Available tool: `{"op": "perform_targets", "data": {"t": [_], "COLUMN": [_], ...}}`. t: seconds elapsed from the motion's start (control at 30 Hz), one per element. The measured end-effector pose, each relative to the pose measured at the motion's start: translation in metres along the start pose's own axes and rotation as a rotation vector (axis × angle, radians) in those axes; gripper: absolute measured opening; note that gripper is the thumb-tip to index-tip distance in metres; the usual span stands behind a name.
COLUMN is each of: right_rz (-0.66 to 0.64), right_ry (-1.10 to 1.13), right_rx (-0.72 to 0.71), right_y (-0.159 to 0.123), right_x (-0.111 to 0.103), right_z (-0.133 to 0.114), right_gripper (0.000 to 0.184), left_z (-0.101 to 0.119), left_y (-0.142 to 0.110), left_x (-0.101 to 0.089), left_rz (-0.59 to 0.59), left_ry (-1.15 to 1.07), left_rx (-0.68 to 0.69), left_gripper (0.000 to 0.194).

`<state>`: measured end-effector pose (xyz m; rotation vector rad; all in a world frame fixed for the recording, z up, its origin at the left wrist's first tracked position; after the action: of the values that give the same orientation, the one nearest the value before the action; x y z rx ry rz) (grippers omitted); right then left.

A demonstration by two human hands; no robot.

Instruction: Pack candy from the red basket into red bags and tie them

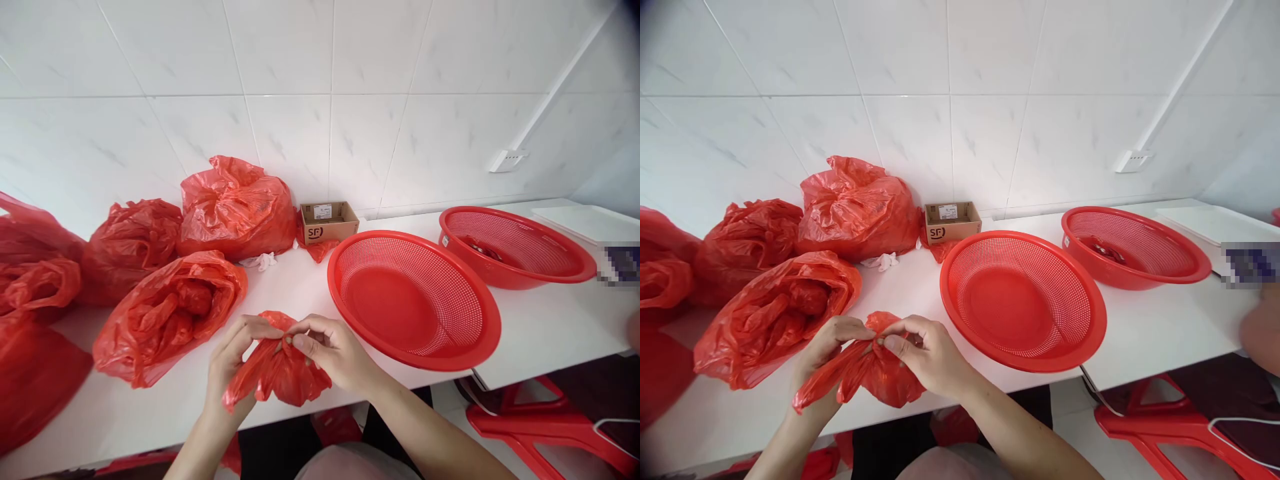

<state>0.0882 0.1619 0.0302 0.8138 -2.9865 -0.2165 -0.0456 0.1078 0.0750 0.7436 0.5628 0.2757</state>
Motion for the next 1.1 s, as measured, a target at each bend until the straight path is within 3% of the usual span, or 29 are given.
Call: {"op": "perform_targets", "data": {"t": [0.17, 0.33, 0.5, 0.6, 0.7, 0.8, 0.87, 0.93, 1.0, 1.1], "right_rz": [-0.058, -0.140, -0.277, -0.259, -0.139, 0.000, 0.027, 0.008, 0.013, 0.052], "right_ry": [-0.061, -0.018, 0.020, -0.097, -0.341, -0.620, -0.709, -0.693, -0.616, -0.488], "right_rx": [0.025, 0.096, 0.150, 0.102, -0.086, -0.378, -0.470, -0.430, -0.360, -0.367], "right_y": [-0.004, -0.005, -0.006, -0.008, -0.014, -0.026, -0.032, -0.031, -0.027, -0.021], "right_x": [0.004, 0.009, 0.017, 0.018, 0.019, 0.023, 0.024, 0.020, 0.011, 0.004], "right_z": [-0.003, -0.003, 0.001, -0.002, -0.014, -0.030, -0.032, -0.027, -0.025, -0.030], "right_gripper": [0.013, 0.015, 0.009, 0.004, 0.008, 0.014, 0.016, 0.016, 0.013, 0.018], "left_z": [-0.002, 0.006, 0.013, 0.014, 0.010, -0.001, -0.011, -0.022, -0.028, -0.022], "left_y": [-0.004, -0.005, -0.005, -0.006, -0.004, 0.000, 0.000, 0.000, -0.001, -0.001], "left_x": [0.004, 0.000, 0.006, 0.007, -0.004, -0.018, -0.019, -0.015, -0.009, 0.000], "left_rz": [-0.199, -0.192, -0.262, -0.324, -0.253, -0.109, -0.074, -0.073, -0.092, -0.132], "left_ry": [0.046, 0.003, -0.036, -0.012, 0.070, 0.117, 0.092, 0.052, 0.010, -0.074], "left_rx": [0.029, 0.142, 0.221, 0.243, 0.238, 0.140, 0.014, -0.153, -0.292, -0.347], "left_gripper": [0.023, 0.022, 0.020, 0.023, 0.024, 0.024, 0.018, 0.006, 0.007, 0.016]}}
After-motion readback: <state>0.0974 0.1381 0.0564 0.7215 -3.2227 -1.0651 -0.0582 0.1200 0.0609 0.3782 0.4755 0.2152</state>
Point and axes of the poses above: each hand's wrist, its own y-axis towards the middle knuckle, its own x-axis out of the palm, z = x × y, the point moved 9 cm from there along y, towards the middle knuckle, and after that the axes turned 6 degrees about z, right-handed, at the moved point
